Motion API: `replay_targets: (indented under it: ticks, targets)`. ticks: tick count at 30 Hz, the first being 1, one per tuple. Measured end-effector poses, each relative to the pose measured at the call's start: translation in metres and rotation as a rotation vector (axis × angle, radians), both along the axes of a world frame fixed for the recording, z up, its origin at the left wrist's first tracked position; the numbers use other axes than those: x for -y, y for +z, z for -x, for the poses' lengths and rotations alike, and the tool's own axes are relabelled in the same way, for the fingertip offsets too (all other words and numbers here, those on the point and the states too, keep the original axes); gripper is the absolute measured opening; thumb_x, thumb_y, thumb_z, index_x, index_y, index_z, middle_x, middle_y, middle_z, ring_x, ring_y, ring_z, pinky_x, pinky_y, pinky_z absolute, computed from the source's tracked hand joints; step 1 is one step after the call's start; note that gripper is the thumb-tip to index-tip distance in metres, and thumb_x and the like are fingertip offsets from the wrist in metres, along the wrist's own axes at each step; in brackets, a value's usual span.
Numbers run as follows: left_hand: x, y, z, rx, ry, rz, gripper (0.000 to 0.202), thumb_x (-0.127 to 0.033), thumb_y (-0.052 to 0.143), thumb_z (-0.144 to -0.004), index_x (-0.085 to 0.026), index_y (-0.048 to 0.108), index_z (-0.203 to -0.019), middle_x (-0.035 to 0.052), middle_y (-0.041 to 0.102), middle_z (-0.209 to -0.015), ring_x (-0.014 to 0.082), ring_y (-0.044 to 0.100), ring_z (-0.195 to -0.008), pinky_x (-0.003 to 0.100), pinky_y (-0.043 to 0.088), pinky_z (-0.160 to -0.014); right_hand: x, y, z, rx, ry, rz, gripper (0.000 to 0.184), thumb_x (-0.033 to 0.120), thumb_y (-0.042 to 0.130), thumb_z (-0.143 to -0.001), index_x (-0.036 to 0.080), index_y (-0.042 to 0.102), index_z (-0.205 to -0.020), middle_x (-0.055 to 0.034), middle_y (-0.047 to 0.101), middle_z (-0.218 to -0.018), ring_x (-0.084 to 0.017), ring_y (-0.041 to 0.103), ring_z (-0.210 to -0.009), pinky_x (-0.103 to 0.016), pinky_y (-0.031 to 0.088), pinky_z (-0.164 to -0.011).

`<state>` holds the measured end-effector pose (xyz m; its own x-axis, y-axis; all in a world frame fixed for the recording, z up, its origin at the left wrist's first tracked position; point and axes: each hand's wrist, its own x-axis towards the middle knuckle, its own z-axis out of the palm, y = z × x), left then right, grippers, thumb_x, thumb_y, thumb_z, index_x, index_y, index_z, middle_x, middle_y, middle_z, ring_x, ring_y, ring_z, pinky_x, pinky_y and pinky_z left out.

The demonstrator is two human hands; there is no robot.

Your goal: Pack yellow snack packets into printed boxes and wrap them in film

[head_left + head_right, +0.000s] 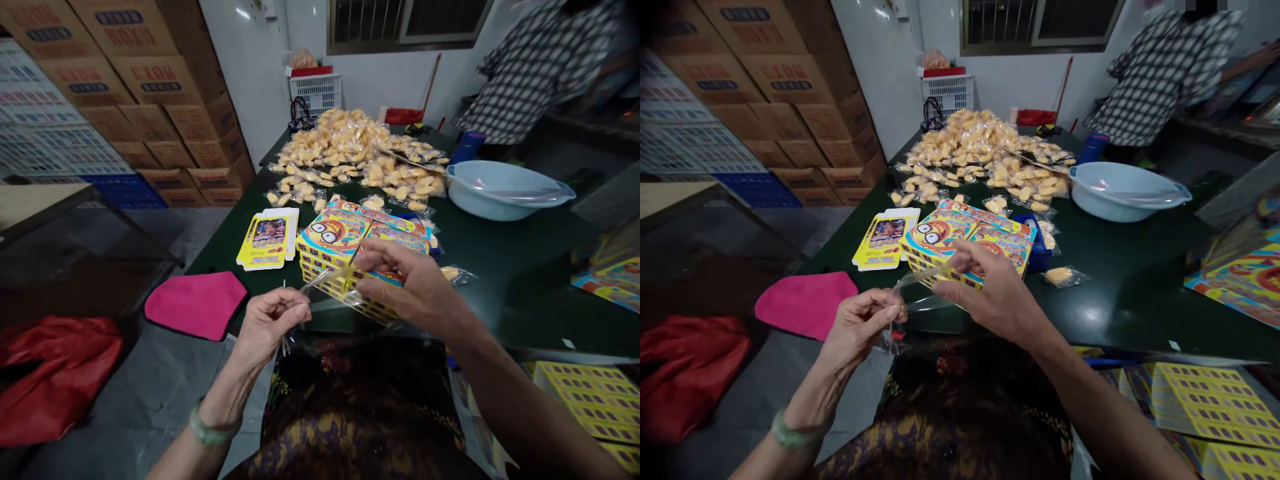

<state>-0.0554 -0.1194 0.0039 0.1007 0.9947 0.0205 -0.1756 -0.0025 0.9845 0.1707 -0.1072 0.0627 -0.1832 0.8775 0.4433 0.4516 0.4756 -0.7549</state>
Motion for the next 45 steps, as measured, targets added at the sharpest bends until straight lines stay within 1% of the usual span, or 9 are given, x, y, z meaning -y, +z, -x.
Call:
replay_targets:
  ticks: [4,9,13,19,23,29,33,40,45]
  targets:
    - [0.003,0.007,0.013,-0.147,-0.046,-0.112,0.016,-0.027,0.076,-0.071,-0.017,0.072,-0.083,0.0044,0.069,-0.076,0.0138,0.063,-0.072,0.024,0.051,-0.07,0.006,-0.002,0.017,-0.075,0.052,0.0,0.004,0.02,0.061,-0.081,0.019,0.065,-0.082,-0.0003,0.069,-0.071,-0.012,0.063,-0.063,-0.023,0.05,-0.058]
    - [0.001,0.045,0.022,-0.163,-0.304,-0.27,0.073,-0.035,0.081,-0.062,-0.021,0.057,-0.129,0.0123,0.062,-0.124,0.0291,0.055,-0.117,0.036,0.045,-0.097,0.013,-0.006,0.043,0.021,0.302,0.005,0.014,0.013,0.054,-0.083,0.019,0.062,-0.073,0.0035,0.064,-0.062,-0.009,0.056,-0.056,-0.019,0.043,-0.053]
    - [-0.005,0.065,0.018,-0.354,-0.349,-0.229,0.045,-0.029,0.077,-0.066,-0.018,0.069,-0.108,0.0058,0.069,-0.08,0.0184,0.063,-0.073,0.027,0.05,-0.069,0.013,-0.015,0.053,-0.034,0.312,-0.071,0.014,0.016,0.055,-0.084,0.019,0.06,-0.071,0.0029,0.063,-0.062,-0.009,0.056,-0.056,-0.02,0.043,-0.053]
    - [-0.014,0.058,0.046,-0.562,-0.292,-0.27,0.015,-0.025,0.072,-0.068,-0.015,0.064,-0.06,0.0037,0.062,-0.069,0.0128,0.055,-0.063,0.024,0.043,-0.063,0.016,-0.033,0.048,-0.129,0.071,-0.072,0.009,0.019,0.055,-0.085,0.021,0.06,-0.077,0.0035,0.059,-0.059,-0.009,0.052,-0.047,-0.02,0.041,-0.045]
    - [-0.008,0.053,0.057,-0.628,-0.247,-0.288,0.001,-0.015,0.062,-0.073,-0.015,0.064,-0.072,0.0068,0.067,-0.084,0.0168,0.061,-0.079,0.026,0.046,-0.073,0.019,-0.036,0.052,-0.093,0.112,-0.127,0.009,0.018,0.055,-0.085,0.022,0.059,-0.079,0.0045,0.057,-0.058,-0.009,0.051,-0.046,-0.02,0.04,-0.045]
    - [0.007,0.064,0.028,-0.684,-0.191,-0.513,0.049,-0.024,0.075,-0.068,-0.016,0.062,-0.115,0.0103,0.066,-0.111,0.0235,0.06,-0.104,0.031,0.043,-0.093,0.017,-0.03,0.069,0.011,0.219,-0.199,0.014,0.013,0.052,-0.086,0.021,0.056,-0.075,0.0035,0.059,-0.061,-0.009,0.054,-0.053,-0.019,0.042,-0.052]
    - [-0.003,0.065,0.02,-0.676,-0.397,-0.47,0.037,-0.029,0.072,-0.073,-0.015,0.064,-0.106,0.0027,0.066,-0.079,0.0153,0.06,-0.074,0.025,0.045,-0.071,0.014,-0.027,0.072,0.043,0.293,-0.206,0.013,0.012,0.053,-0.086,0.019,0.058,-0.077,0.0034,0.061,-0.063,-0.008,0.056,-0.054,-0.018,0.042,-0.054]
    - [-0.028,0.06,0.06,-0.703,-0.602,-0.272,0.02,-0.026,0.067,-0.078,-0.012,0.061,-0.065,-0.0035,0.047,-0.056,0.0066,0.043,-0.053,0.019,0.037,-0.054,0.015,-0.035,0.052,-0.098,0.172,0.134,0.017,0.026,0.054,-0.089,0.018,0.058,-0.074,0.0075,0.043,-0.046,-0.006,0.039,-0.039,-0.019,0.031,-0.04]
    - [-0.022,0.052,0.091,-0.647,-0.439,-0.169,0.023,-0.03,0.069,-0.076,-0.011,0.063,-0.066,-0.0003,0.057,-0.058,0.0066,0.048,-0.052,0.017,0.038,-0.05,0.02,-0.057,0.04,-0.32,0.113,0.365,0.024,0.036,0.054,-0.091,0.019,0.055,-0.074,0.007,0.042,-0.048,-0.005,0.038,-0.042,-0.019,0.029,-0.043]
